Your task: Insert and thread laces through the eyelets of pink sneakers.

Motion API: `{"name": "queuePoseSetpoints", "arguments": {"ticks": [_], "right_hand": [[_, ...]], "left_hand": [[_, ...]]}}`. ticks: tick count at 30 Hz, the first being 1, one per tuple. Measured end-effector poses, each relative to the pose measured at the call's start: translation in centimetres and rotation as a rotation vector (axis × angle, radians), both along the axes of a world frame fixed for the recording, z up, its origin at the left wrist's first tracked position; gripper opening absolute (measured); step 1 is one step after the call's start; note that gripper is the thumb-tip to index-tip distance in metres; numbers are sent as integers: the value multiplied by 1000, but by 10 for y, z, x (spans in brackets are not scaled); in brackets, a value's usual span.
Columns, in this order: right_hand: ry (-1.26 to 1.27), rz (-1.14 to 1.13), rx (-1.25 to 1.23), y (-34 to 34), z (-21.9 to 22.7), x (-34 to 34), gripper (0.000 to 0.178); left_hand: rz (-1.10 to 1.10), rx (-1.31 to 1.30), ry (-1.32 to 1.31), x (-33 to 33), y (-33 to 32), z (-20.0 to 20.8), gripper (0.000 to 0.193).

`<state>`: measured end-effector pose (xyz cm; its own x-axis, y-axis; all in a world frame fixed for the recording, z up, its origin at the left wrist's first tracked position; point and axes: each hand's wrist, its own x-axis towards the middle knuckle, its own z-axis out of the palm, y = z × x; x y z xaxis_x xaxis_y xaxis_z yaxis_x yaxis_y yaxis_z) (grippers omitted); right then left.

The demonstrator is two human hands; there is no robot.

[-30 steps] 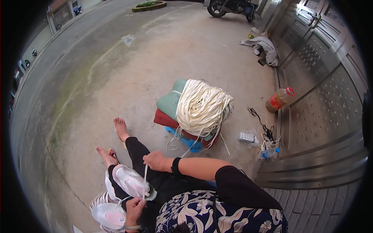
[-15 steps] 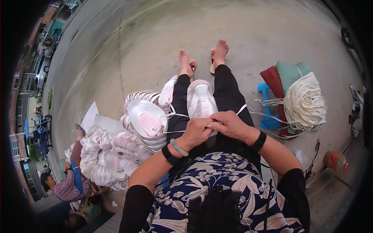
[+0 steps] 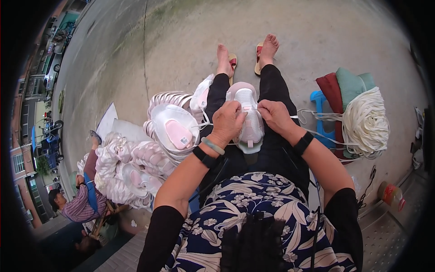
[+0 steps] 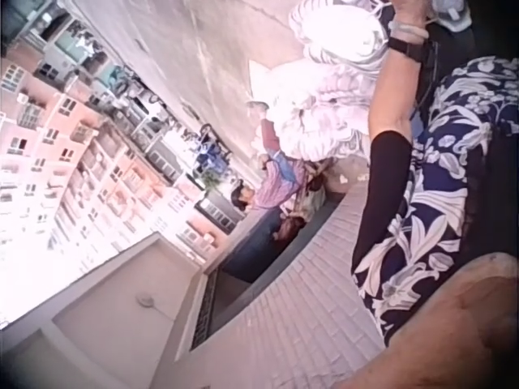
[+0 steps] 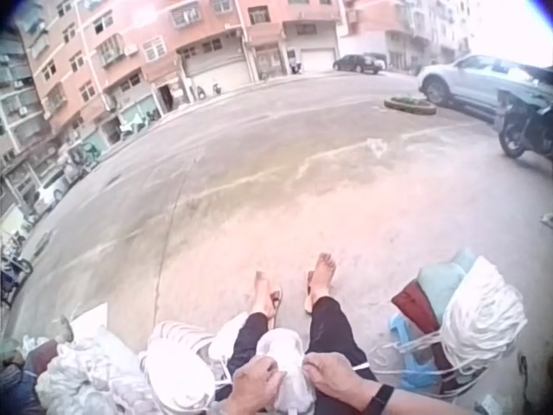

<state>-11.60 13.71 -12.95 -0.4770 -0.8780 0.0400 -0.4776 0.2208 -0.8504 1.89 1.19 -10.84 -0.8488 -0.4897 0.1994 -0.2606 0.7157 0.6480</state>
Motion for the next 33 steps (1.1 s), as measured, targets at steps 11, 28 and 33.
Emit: {"name": "queuePoseSetpoints", "arguments": {"ticks": [11, 28, 33], "right_hand": [[231, 36, 29, -10, -18, 3, 11], [361, 125, 119, -22, -16, -3, 12], [359, 185, 163, -24, -11, -7, 12]], "left_hand": [[61, -41, -100, -6, -1, -20, 21], [5, -221, -55, -8, 0, -29, 18], [14, -207, -65, -7, 0, -32, 18]]}}
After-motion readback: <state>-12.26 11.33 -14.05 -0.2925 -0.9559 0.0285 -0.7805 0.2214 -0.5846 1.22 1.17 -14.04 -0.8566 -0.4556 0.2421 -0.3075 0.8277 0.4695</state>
